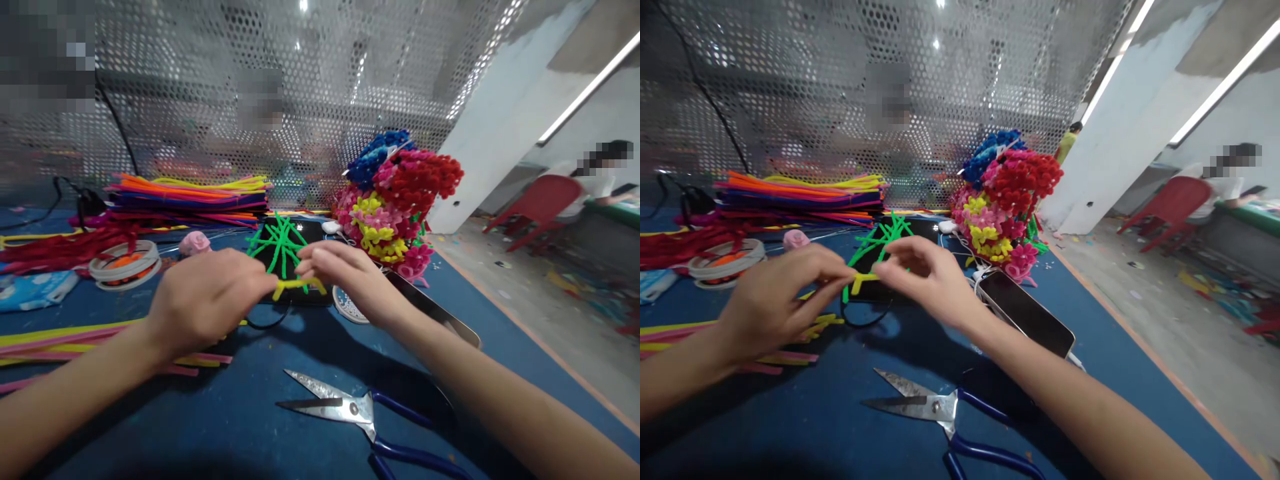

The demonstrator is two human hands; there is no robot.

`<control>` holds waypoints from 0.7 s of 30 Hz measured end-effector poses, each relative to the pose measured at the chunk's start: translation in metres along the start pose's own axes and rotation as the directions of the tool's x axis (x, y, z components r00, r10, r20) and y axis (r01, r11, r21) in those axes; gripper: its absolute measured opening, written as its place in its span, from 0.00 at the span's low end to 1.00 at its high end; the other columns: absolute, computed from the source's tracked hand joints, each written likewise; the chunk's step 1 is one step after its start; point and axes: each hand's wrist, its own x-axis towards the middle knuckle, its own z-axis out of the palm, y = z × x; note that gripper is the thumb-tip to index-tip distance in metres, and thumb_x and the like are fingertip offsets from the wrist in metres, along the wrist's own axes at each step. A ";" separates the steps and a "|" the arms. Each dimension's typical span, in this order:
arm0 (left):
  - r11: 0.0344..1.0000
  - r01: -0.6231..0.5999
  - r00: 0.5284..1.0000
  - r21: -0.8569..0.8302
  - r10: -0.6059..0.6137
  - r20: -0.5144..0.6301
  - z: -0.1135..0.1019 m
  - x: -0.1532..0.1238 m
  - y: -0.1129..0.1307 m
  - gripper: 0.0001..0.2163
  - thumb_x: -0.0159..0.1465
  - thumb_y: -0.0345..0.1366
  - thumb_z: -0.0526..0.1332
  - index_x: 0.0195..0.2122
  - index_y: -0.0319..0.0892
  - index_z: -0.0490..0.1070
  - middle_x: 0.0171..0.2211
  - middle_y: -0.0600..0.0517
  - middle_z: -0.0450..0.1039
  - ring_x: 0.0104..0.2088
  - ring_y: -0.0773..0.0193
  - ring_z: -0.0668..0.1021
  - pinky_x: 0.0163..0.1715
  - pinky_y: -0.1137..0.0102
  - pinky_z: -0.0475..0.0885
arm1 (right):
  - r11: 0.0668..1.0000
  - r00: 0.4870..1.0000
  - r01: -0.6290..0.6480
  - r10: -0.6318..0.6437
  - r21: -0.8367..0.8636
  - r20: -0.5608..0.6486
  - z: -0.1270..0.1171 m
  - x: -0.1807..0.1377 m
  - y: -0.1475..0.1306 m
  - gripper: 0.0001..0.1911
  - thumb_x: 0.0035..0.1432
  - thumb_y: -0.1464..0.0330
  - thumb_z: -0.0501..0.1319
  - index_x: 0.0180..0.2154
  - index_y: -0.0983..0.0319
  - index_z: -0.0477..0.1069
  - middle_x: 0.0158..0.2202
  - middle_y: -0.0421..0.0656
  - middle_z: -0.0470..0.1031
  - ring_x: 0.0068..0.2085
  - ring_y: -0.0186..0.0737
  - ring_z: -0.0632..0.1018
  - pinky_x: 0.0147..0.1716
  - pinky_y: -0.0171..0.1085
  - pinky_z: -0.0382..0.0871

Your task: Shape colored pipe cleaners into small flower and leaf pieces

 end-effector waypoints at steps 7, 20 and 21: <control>0.885 -0.318 0.923 0.341 0.372 -0.104 0.006 -0.037 0.025 0.12 0.56 0.26 0.60 0.34 0.53 0.72 0.31 0.61 0.76 0.34 0.66 0.77 0.45 0.65 0.71 | 0.652 0.518 -0.744 0.427 0.145 0.741 0.010 -0.008 0.006 0.26 0.57 0.52 0.48 0.30 0.68 0.70 0.25 0.44 0.73 0.25 0.31 0.75 0.21 0.28 0.66; 0.880 -0.315 0.914 0.357 0.383 -0.137 -0.002 -0.019 0.018 0.12 0.58 0.28 0.58 0.40 0.53 0.72 0.31 0.60 0.77 0.36 0.65 0.77 0.42 0.67 0.70 | 0.664 0.833 -0.548 0.375 0.509 0.407 0.028 -0.018 -0.004 0.09 0.48 0.67 0.64 0.28 0.67 0.68 0.22 0.37 0.69 0.20 0.21 0.66 0.20 0.23 0.59; 0.875 -0.330 0.908 0.354 0.397 -0.136 -0.002 -0.017 0.015 0.12 0.58 0.29 0.58 0.39 0.53 0.72 0.31 0.59 0.77 0.36 0.65 0.77 0.41 0.68 0.70 | 0.736 0.867 -0.490 0.354 0.468 0.350 0.028 -0.018 -0.004 0.11 0.47 0.66 0.65 0.28 0.67 0.69 0.22 0.37 0.69 0.20 0.21 0.67 0.20 0.24 0.60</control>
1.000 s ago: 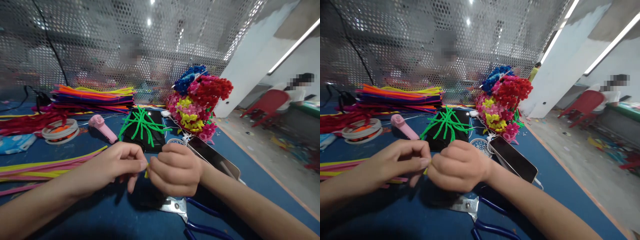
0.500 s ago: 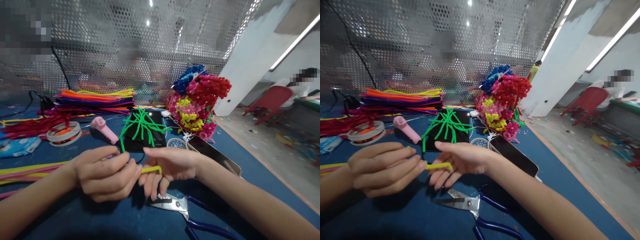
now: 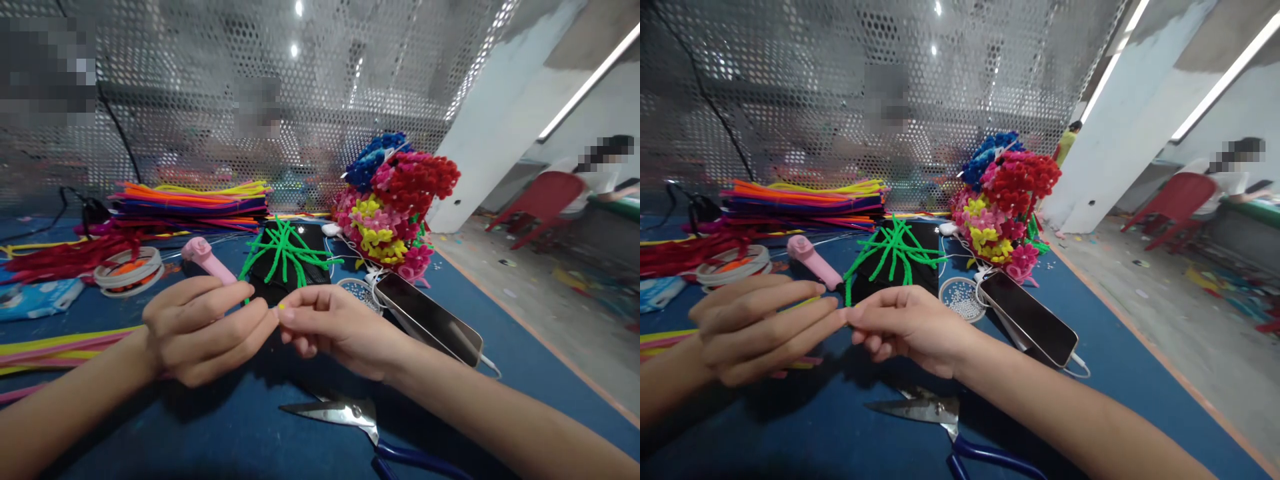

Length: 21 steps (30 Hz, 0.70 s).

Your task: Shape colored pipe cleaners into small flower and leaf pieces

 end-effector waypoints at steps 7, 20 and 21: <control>0.998 -0.063 0.996 0.021 0.061 0.061 0.008 0.014 -0.016 0.05 0.56 0.31 0.59 0.34 0.47 0.71 0.28 0.55 0.76 0.33 0.63 0.76 0.34 0.69 0.69 | 0.722 0.863 0.354 -0.498 -0.594 -0.090 -0.004 0.000 -0.001 0.10 0.53 0.62 0.59 0.31 0.63 0.70 0.26 0.39 0.72 0.25 0.30 0.72 0.26 0.31 0.65; -0.509 0.604 0.274 -0.614 -0.591 0.759 0.045 0.006 0.020 0.05 0.56 0.36 0.61 0.27 0.40 0.68 0.26 0.57 0.65 0.27 0.74 0.69 0.27 0.79 0.66 | 0.374 0.695 0.338 -0.718 -0.864 -0.038 -0.003 0.003 0.032 0.06 0.57 0.68 0.54 0.33 0.62 0.69 0.30 0.41 0.73 0.30 0.31 0.72 0.30 0.32 0.64; -0.558 0.553 0.265 -0.618 -0.586 0.766 0.047 0.003 0.022 0.05 0.56 0.35 0.61 0.28 0.40 0.68 0.27 0.57 0.65 0.28 0.74 0.70 0.28 0.79 0.67 | 0.417 0.725 0.353 -0.687 -0.837 -0.036 -0.001 0.002 0.033 0.06 0.56 0.67 0.55 0.34 0.62 0.69 0.31 0.41 0.73 0.31 0.31 0.72 0.30 0.32 0.64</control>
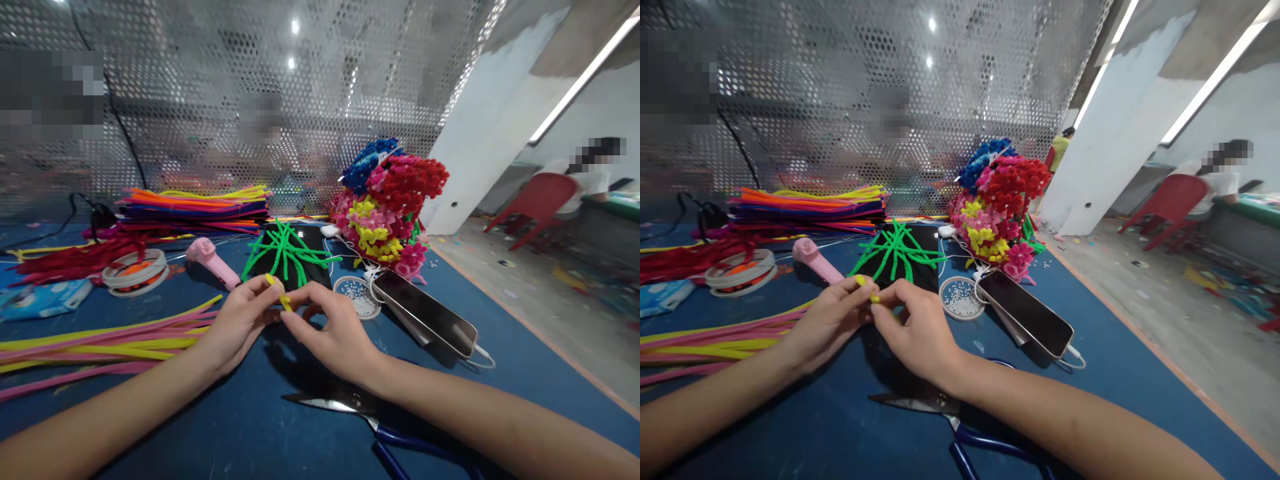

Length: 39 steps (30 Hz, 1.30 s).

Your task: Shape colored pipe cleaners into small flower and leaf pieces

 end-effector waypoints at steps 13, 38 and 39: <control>0.978 -0.015 0.994 0.210 -0.007 0.105 -0.011 -0.002 -0.027 0.09 0.51 0.35 0.65 0.28 0.39 0.65 0.21 0.58 0.68 0.22 0.76 0.69 0.23 0.80 0.62 | 0.838 0.935 -0.349 0.284 0.419 0.210 0.004 0.003 0.031 0.13 0.47 0.61 0.62 0.27 0.64 0.67 0.23 0.37 0.66 0.24 0.27 0.67 0.21 0.28 0.59; 0.946 0.012 0.996 0.323 -0.040 0.080 -0.015 -0.003 -0.024 0.09 0.48 0.35 0.67 0.23 0.37 0.67 0.19 0.59 0.65 0.20 0.76 0.65 0.20 0.80 0.59 | 0.976 0.985 -0.132 0.109 0.171 0.137 0.001 -0.001 0.038 0.05 0.53 0.69 0.59 0.27 0.63 0.67 0.23 0.36 0.67 0.25 0.26 0.66 0.23 0.28 0.59; 0.949 0.022 0.996 0.314 -0.049 0.076 -0.015 -0.003 -0.023 0.09 0.48 0.35 0.67 0.23 0.37 0.67 0.19 0.59 0.65 0.20 0.76 0.65 0.20 0.80 0.58 | 0.979 0.986 -0.123 0.102 0.161 0.135 0.001 -0.001 0.037 0.05 0.53 0.68 0.58 0.27 0.63 0.67 0.22 0.35 0.66 0.24 0.26 0.66 0.23 0.28 0.59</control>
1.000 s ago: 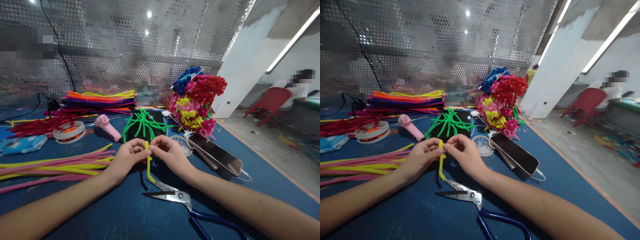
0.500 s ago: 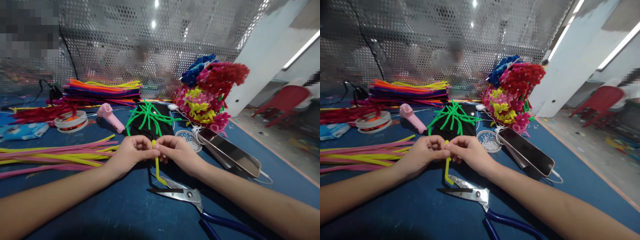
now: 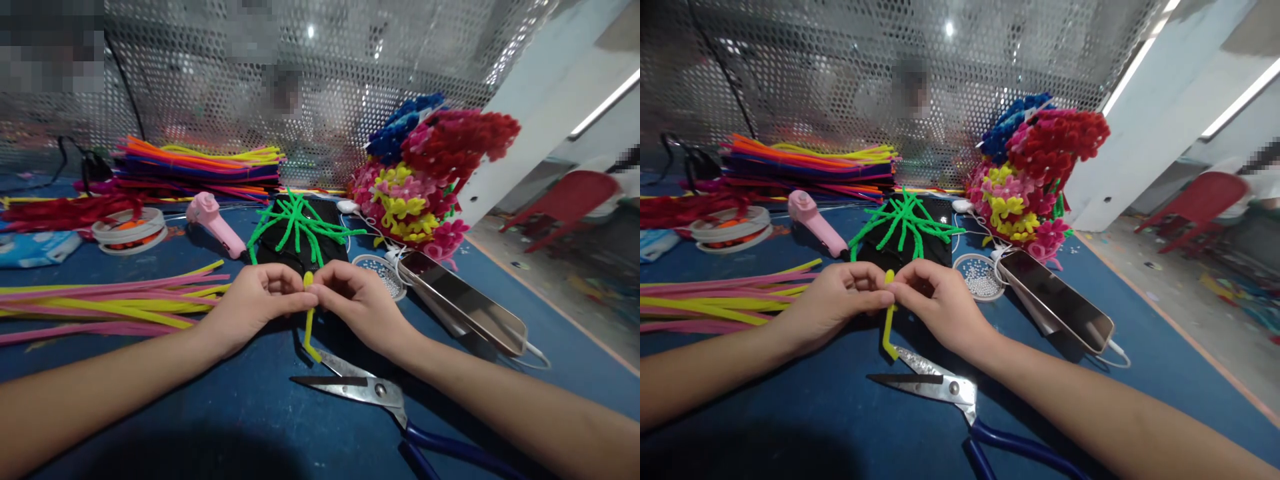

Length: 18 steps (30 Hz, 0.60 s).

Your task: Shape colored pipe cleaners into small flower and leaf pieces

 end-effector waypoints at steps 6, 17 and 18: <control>1.000 0.008 0.999 0.013 -0.008 0.042 0.000 -0.001 0.001 0.08 0.49 0.35 0.66 0.24 0.37 0.68 0.18 0.59 0.64 0.19 0.77 0.64 0.18 0.80 0.57 | 1.000 1.000 0.003 -0.003 -0.001 0.021 0.001 -0.001 -0.001 0.06 0.54 0.67 0.57 0.27 0.63 0.65 0.23 0.36 0.65 0.24 0.27 0.65 0.23 0.28 0.59; 0.997 -0.027 0.999 0.065 0.026 0.029 0.000 -0.002 0.002 0.08 0.50 0.38 0.65 0.25 0.39 0.69 0.19 0.58 0.65 0.20 0.75 0.65 0.20 0.78 0.58 | 0.976 0.990 -0.095 0.073 0.194 0.118 0.002 -0.001 0.000 0.09 0.54 0.64 0.58 0.29 0.63 0.61 0.23 0.35 0.62 0.23 0.25 0.66 0.22 0.27 0.60; 0.997 -0.033 0.999 0.076 0.031 0.032 0.000 -0.002 0.001 0.08 0.50 0.38 0.65 0.24 0.38 0.69 0.19 0.58 0.65 0.20 0.75 0.65 0.20 0.78 0.58 | 0.973 0.988 -0.104 0.078 0.208 0.131 0.002 -0.001 -0.001 0.09 0.54 0.64 0.58 0.29 0.63 0.61 0.23 0.35 0.62 0.23 0.25 0.65 0.22 0.27 0.60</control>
